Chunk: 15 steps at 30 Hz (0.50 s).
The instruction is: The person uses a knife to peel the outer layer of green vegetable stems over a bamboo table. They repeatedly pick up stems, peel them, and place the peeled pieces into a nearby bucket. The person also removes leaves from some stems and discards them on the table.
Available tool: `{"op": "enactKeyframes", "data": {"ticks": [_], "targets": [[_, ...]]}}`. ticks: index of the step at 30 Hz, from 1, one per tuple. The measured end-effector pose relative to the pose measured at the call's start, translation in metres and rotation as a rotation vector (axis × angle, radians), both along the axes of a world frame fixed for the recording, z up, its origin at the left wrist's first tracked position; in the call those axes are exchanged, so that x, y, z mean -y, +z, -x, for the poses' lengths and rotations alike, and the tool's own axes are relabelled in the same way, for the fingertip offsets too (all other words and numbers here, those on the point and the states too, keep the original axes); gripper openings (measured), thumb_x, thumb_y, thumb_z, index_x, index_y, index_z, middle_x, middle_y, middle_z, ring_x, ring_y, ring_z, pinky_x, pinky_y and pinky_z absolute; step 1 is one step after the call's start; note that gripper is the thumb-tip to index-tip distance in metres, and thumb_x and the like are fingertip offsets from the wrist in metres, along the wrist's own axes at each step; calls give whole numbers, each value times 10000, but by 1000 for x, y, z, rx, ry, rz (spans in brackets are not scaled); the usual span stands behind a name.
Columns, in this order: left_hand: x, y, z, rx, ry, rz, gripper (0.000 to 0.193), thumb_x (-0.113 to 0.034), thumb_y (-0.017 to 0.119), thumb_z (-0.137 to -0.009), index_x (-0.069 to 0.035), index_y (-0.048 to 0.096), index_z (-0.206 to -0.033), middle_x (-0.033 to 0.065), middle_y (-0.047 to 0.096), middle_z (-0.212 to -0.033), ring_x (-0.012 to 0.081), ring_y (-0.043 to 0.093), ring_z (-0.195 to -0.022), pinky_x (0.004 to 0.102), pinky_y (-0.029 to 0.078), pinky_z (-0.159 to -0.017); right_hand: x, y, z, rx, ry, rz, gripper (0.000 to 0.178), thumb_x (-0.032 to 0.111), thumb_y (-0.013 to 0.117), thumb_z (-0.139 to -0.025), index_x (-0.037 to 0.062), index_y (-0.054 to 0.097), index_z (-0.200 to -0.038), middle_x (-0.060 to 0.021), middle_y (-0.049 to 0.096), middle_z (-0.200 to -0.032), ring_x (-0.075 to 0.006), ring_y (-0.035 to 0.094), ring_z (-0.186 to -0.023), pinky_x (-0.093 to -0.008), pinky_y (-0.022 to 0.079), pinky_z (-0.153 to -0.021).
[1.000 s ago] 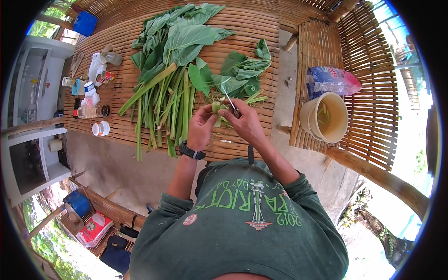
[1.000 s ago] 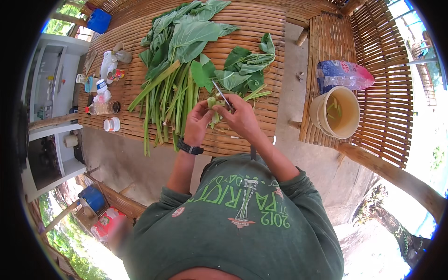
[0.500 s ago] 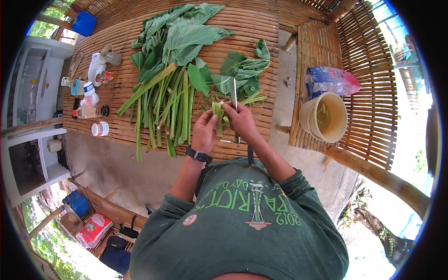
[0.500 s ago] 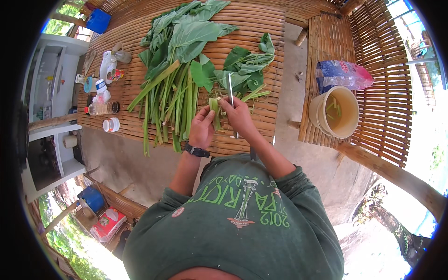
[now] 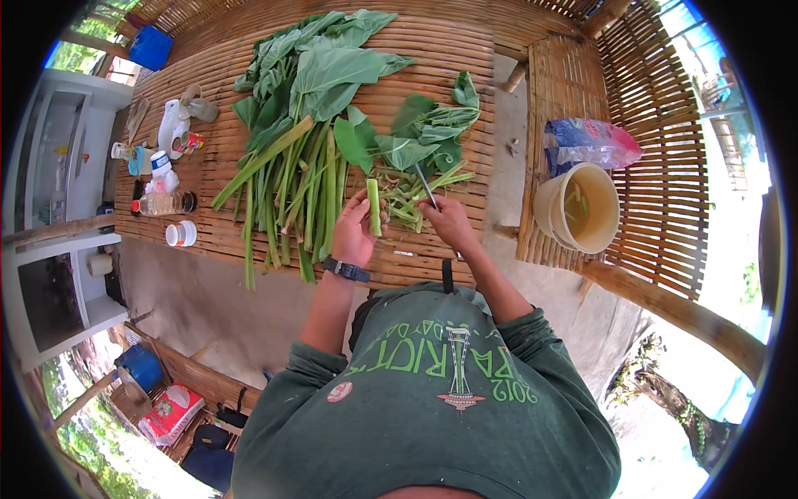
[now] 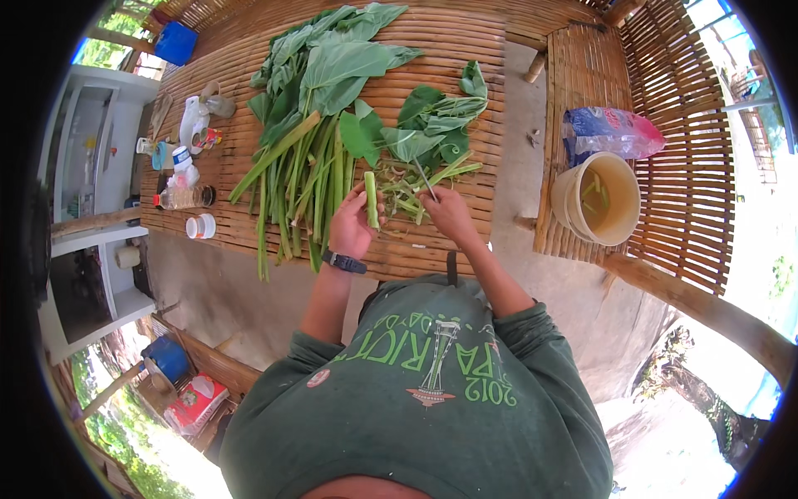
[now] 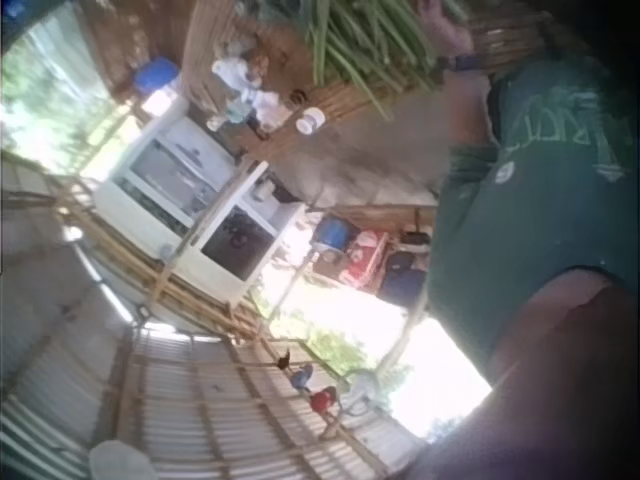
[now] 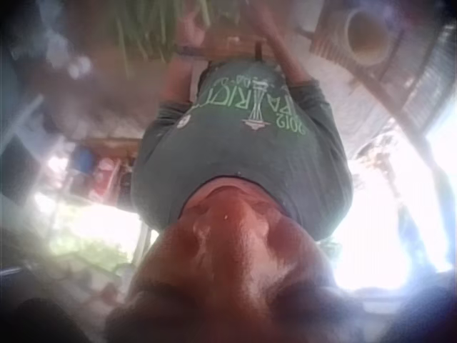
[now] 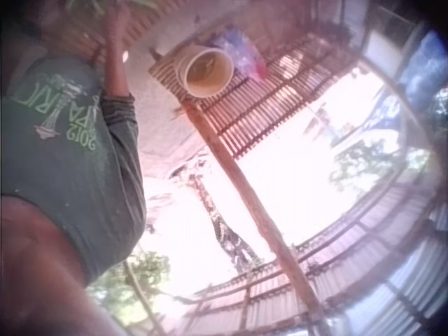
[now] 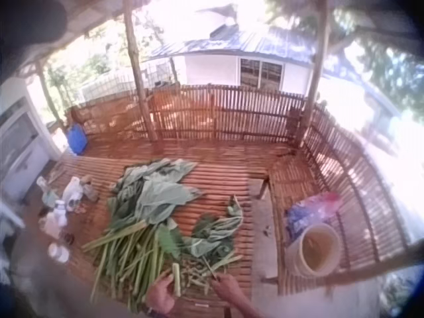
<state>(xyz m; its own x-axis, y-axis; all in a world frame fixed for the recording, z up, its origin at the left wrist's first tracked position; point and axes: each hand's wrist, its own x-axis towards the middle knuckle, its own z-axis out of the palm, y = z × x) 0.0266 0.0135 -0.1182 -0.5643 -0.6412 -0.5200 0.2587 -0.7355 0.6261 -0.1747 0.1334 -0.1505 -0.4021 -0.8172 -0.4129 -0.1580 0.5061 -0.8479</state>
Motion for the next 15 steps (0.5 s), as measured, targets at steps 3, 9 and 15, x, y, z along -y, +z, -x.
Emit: {"op": "enactKeyframes", "data": {"ticks": [3,9,15], "targets": [[-8,-3,12,240,-22,179,323,-169,582,-1085,-61,584,-1389,54,698,-1029,128,667,-785,279,535,-601,-9,1,6,1,24,-21,302,257,698,-1006,39,746,-1209,-131,752,-959,-201,672,-820,-331,529,-771],[-24,9,38,414,-165,491,367,-131,650,-1038,-6,606,-1380,12,653,-948,79,618,-702,247,500,-554,-36,0,19,183,-201,171,274,173,746,-983,19,745,-1209,-46,758,-979,-115,652,-866,-299,529,-792],[-42,11,67,232,-214,330,370,-148,654,-1038,6,608,-1371,2,661,-935,81,622,-752,257,506,-600,-62,34,29,277,-279,149,258,204,755,-1002,52,756,-1211,51,603,-774,-34,451,-600,-240,358,-523]]}}
